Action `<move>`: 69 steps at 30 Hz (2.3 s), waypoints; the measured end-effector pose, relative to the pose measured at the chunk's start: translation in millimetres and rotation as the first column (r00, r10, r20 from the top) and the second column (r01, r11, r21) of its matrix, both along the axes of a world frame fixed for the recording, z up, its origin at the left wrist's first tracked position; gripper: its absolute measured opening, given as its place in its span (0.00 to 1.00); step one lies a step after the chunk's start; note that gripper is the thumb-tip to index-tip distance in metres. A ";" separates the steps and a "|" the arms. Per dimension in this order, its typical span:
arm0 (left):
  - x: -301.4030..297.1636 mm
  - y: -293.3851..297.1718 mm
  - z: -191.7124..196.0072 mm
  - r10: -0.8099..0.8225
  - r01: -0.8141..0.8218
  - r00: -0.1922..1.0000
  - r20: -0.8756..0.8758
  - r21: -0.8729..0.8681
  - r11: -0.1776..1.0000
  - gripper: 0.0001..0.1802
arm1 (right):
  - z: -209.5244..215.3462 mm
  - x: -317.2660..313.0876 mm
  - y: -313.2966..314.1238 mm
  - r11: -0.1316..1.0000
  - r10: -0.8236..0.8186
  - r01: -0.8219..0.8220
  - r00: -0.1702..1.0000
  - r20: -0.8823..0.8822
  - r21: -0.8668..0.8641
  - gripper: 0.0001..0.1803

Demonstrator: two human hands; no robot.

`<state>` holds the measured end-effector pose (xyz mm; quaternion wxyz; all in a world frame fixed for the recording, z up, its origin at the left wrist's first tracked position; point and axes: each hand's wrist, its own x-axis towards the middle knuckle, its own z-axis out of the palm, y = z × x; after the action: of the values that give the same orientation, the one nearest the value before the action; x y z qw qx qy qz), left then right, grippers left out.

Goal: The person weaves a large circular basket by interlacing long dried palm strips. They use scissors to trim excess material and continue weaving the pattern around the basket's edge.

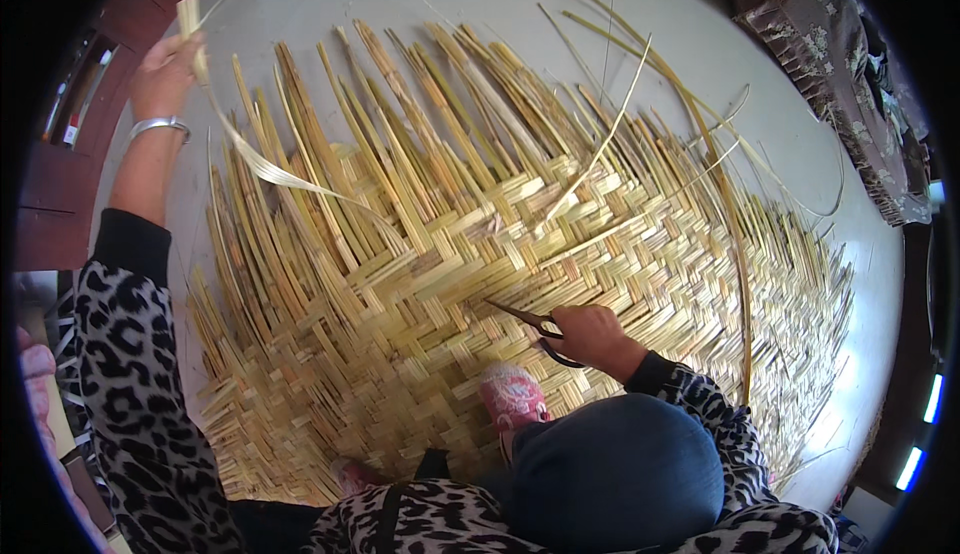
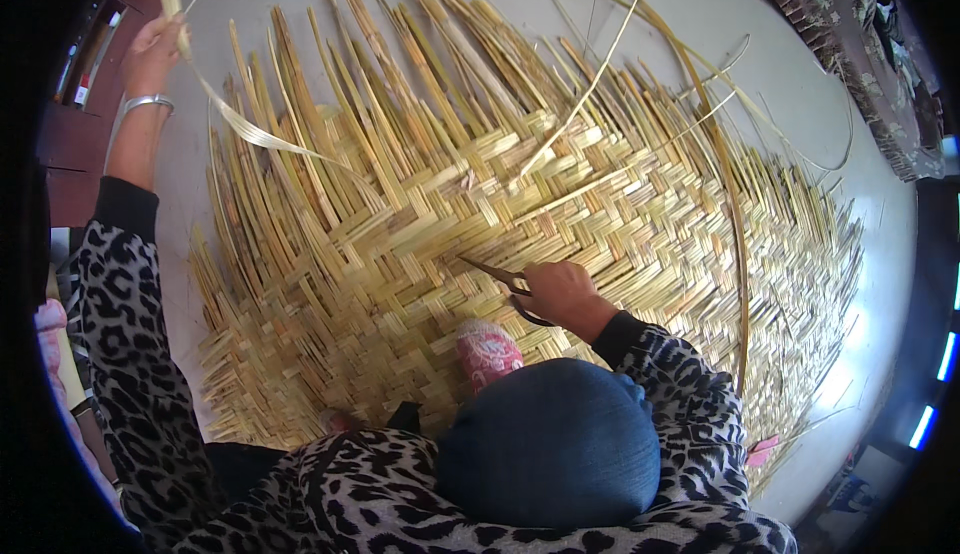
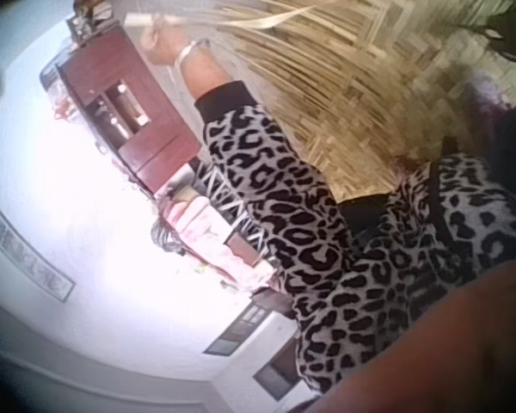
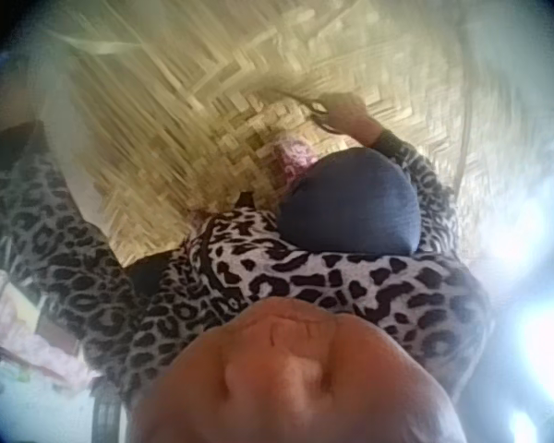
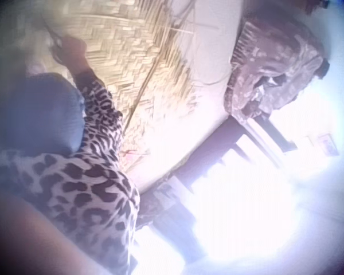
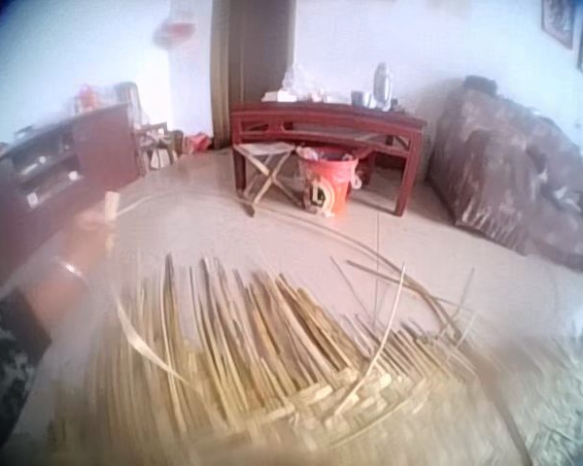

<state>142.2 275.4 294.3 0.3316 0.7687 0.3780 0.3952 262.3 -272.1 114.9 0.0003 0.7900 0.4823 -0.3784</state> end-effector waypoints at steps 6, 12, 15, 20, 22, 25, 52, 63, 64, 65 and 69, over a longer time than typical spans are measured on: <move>-44.9 90.9 -1.3 0.207 -0.199 0.978 -0.023 0.191 0.961 0.19 | -23.7 31.5 -24.3 0.993 -0.022 0.019 0.999 0.024 0.116 0.20; -44.0 120.4 46.3 0.252 -0.245 0.967 -0.031 0.139 0.959 0.27 | -44.0 111.1 65.7 0.832 -0.526 0.499 0.848 0.062 0.243 0.25; -38.9 117.5 29.5 0.113 -0.125 0.987 0.111 0.110 0.986 0.33 | -69.7 129.5 91.9 0.777 -0.609 0.571 0.788 0.089 0.266 0.27; -17.1 24.4 -42.9 0.277 -0.176 0.951 -0.138 0.492 0.852 0.37 | -101.8 138.7 102.0 0.675 -0.715 0.642 0.692 0.104 0.364 0.20; -1.3 -65.4 -110.1 0.080 -0.025 0.988 -0.132 0.374 0.927 0.27 | -98.0 139.0 98.9 0.570 -0.780 0.771 0.616 -0.108 0.284 0.17; 9.6 -201.6 -172.7 -0.466 0.436 0.883 -0.053 -0.272 0.858 0.07 | -76.6 124.6 95.3 0.395 -0.737 0.915 0.371 -0.565 0.085 0.09; -95.4 -340.0 -170.8 -0.571 0.250 0.821 -0.002 -0.898 0.363 0.14 | -30.2 -19.2 106.9 0.690 -0.223 0.712 0.034 -0.974 -0.133 0.06; -100.8 -331.2 -152.5 -0.441 0.231 0.879 0.183 -0.971 0.056 0.14 | -20.2 -21.9 107.9 0.746 -0.167 0.651 -0.018 -0.986 -0.139 0.05; -102.2 -330.8 -151.1 -0.411 0.231 0.885 0.217 -0.973 -0.016 0.14 | -19.3 -21.9 107.8 0.742 -0.171 0.651 -0.050 -0.984 -0.162 0.05; -102.8 -330.5 -150.5 -0.380 0.244 0.887 0.262 -0.965 -0.095 0.15 | -18.4 -22.1 107.6 0.747 -0.132 0.644 -0.100 -0.986 -0.165 0.06; -101.9 -332.8 -151.9 -0.284 0.390 0.841 0.461 -0.880 -0.272 0.16 | -15.3 -22.5 106.4 0.770 -0.050 0.611 -0.227 -0.973 -0.183 0.07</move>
<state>40.3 -57.4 142.4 0.8978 0.3070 0.2959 -0.1100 239.8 -165.7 99.6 -0.6099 0.3251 0.1371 -0.7096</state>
